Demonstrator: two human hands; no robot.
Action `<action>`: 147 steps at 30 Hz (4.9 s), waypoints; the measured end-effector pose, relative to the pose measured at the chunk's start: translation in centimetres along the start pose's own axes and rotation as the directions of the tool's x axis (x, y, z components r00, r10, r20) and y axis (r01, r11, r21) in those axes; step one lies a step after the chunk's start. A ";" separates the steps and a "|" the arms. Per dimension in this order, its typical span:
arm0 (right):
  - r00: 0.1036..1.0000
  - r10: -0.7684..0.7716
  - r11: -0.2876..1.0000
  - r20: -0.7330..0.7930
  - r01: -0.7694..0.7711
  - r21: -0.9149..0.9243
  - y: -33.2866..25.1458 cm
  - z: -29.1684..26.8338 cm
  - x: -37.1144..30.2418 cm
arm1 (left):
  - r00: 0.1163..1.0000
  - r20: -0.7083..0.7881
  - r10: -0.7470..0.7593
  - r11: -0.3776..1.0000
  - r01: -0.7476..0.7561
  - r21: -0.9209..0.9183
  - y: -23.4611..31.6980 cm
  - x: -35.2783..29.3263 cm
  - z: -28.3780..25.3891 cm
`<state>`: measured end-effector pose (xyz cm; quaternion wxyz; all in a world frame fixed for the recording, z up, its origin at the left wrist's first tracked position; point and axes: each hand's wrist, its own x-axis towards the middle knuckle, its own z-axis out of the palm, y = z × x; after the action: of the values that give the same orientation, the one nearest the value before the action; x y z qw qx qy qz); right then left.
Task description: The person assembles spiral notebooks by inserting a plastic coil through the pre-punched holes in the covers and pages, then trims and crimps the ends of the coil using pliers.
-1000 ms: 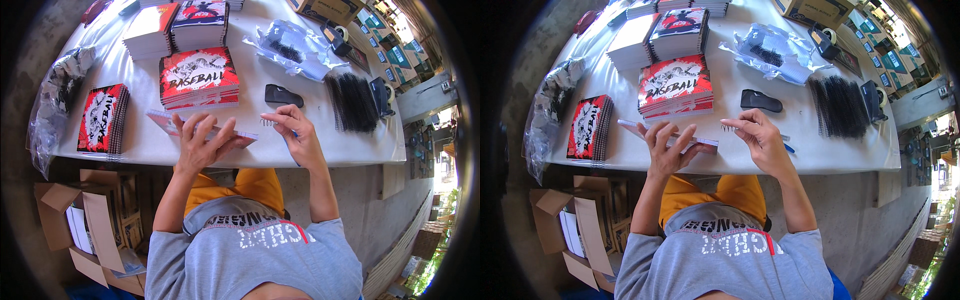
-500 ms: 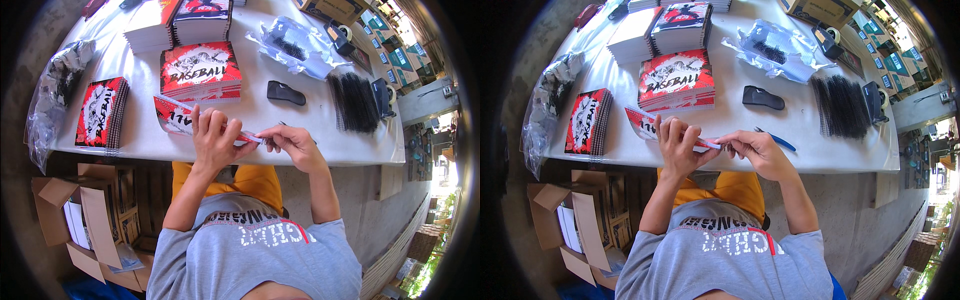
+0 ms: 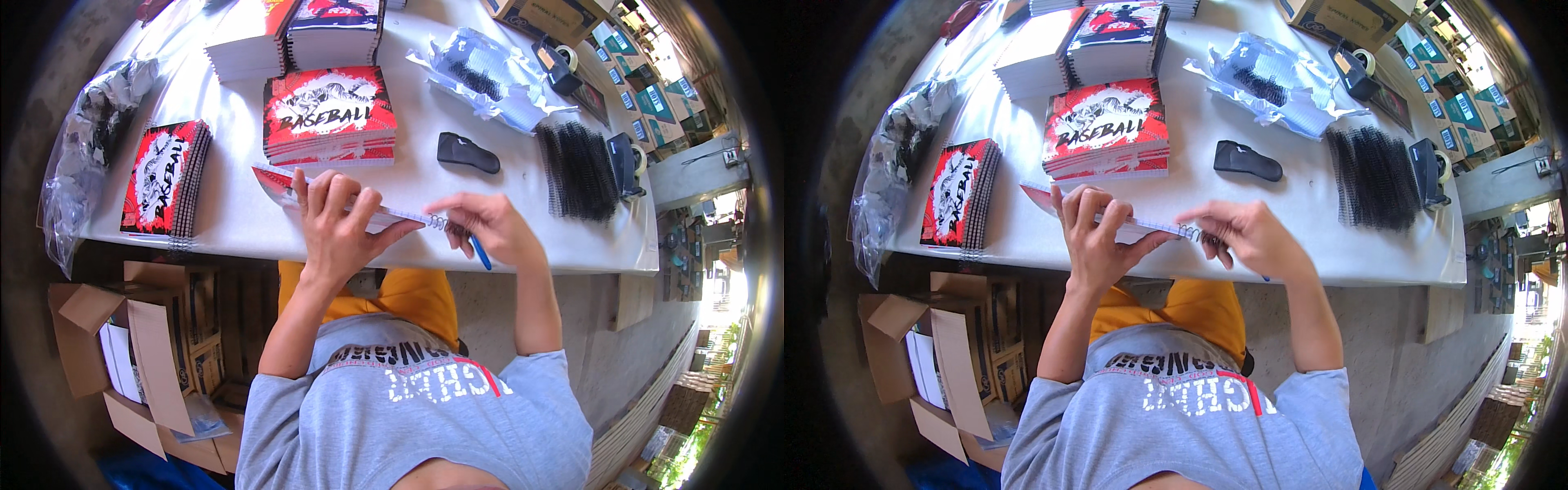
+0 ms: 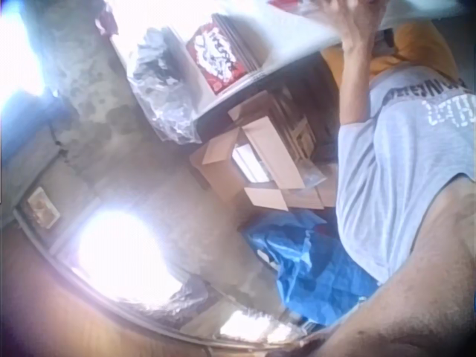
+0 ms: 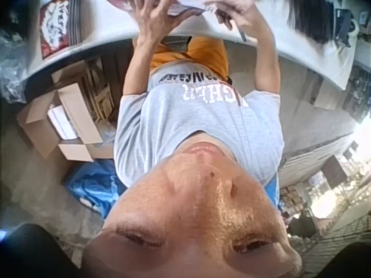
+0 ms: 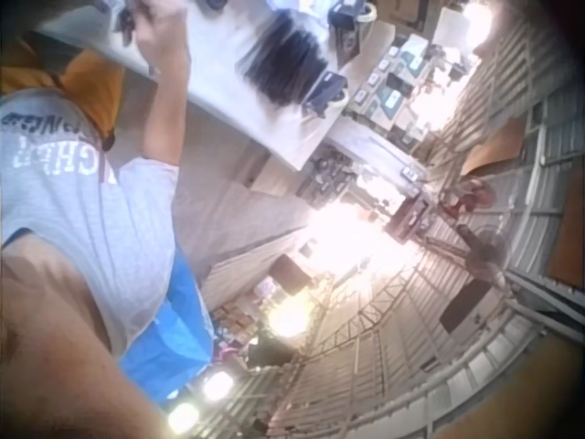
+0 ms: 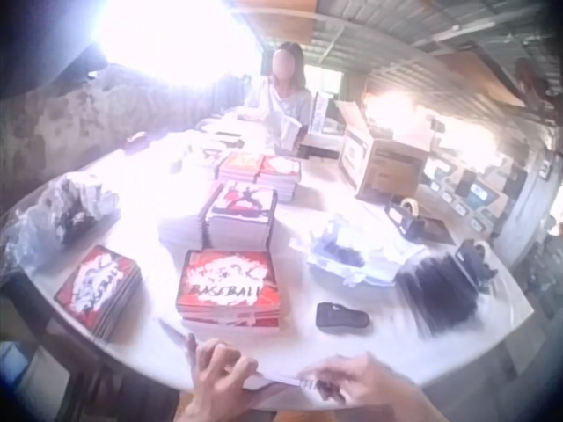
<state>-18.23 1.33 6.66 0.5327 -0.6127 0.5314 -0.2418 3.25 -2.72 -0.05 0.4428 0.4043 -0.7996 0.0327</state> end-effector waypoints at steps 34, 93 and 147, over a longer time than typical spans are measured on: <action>0.877 -0.476 0.879 -0.063 0.476 -0.028 1.8 -0.9 4.8 | 0.997 -0.002 -0.077 0.962 0.073 -0.264 0.8 -0.8 -0.9; 0.907 -0.419 0.887 0.041 0.418 -0.197 -3.1 4.5 12.0 | 0.910 0.026 -0.413 0.635 0.308 -0.708 -6.9 -1.0 -0.7; 0.878 -0.293 0.909 -0.378 0.133 -0.395 2.0 8.1 -0.2 | 0.685 -0.382 -0.620 0.701 0.265 -0.662 -2.3 0.3 -4.1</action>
<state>-12.07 4.99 2.38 0.2518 -0.6861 0.5985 -0.3281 7.53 -2.73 2.00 0.7553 0.4164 -0.4676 -0.1938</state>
